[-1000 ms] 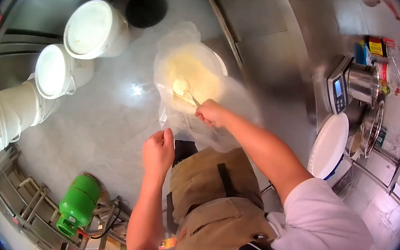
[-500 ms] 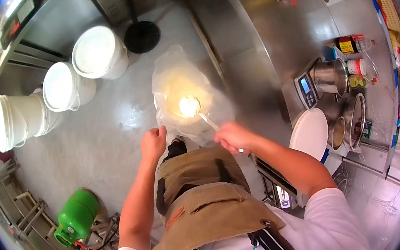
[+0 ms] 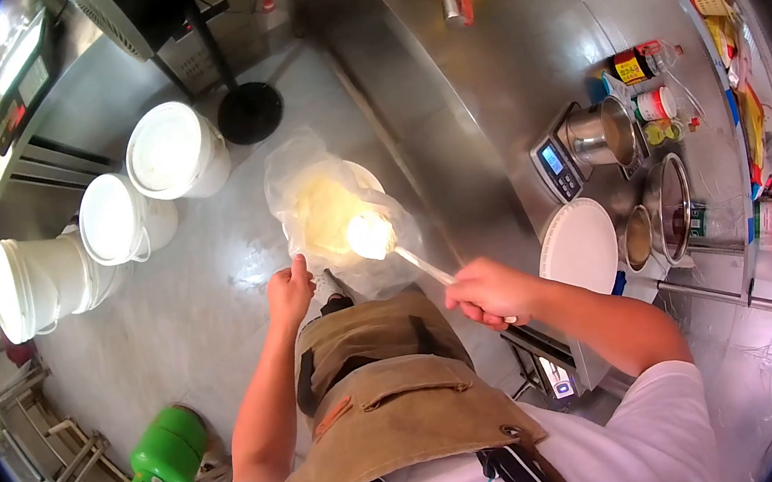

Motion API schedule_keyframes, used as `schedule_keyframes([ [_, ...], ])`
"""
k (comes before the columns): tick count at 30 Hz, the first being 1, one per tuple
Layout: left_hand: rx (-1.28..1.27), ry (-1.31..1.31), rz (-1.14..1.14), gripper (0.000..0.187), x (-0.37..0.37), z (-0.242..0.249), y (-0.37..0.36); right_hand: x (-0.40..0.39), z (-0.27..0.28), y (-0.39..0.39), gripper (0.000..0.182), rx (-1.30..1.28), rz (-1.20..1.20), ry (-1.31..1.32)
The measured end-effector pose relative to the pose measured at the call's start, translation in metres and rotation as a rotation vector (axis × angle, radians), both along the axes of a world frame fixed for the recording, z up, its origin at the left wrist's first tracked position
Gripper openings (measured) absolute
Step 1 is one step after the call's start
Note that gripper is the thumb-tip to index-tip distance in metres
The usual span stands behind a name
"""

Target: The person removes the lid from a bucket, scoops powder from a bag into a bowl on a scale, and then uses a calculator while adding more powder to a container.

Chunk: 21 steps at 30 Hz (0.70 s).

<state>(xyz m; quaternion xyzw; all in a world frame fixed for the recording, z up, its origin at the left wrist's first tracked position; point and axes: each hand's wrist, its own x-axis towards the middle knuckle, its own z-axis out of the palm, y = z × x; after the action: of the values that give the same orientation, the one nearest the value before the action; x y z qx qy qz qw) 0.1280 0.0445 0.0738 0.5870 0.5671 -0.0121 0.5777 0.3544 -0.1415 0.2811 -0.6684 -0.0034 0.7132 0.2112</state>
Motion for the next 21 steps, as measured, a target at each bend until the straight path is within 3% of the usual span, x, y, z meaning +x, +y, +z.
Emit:
schedule_keyframes([
  [8, -0.12, -0.083, 0.075, 0.049, 0.016, 0.021, -0.002, 0.015, 0.045, -0.02, 0.021, 0.011, -0.102, 0.049],
  [21, -0.14, -0.101, -0.062, 0.039, 0.08, 0.044, -0.026, 0.066, 0.107, -0.085, 0.023, -0.046, -0.287, 0.008],
])
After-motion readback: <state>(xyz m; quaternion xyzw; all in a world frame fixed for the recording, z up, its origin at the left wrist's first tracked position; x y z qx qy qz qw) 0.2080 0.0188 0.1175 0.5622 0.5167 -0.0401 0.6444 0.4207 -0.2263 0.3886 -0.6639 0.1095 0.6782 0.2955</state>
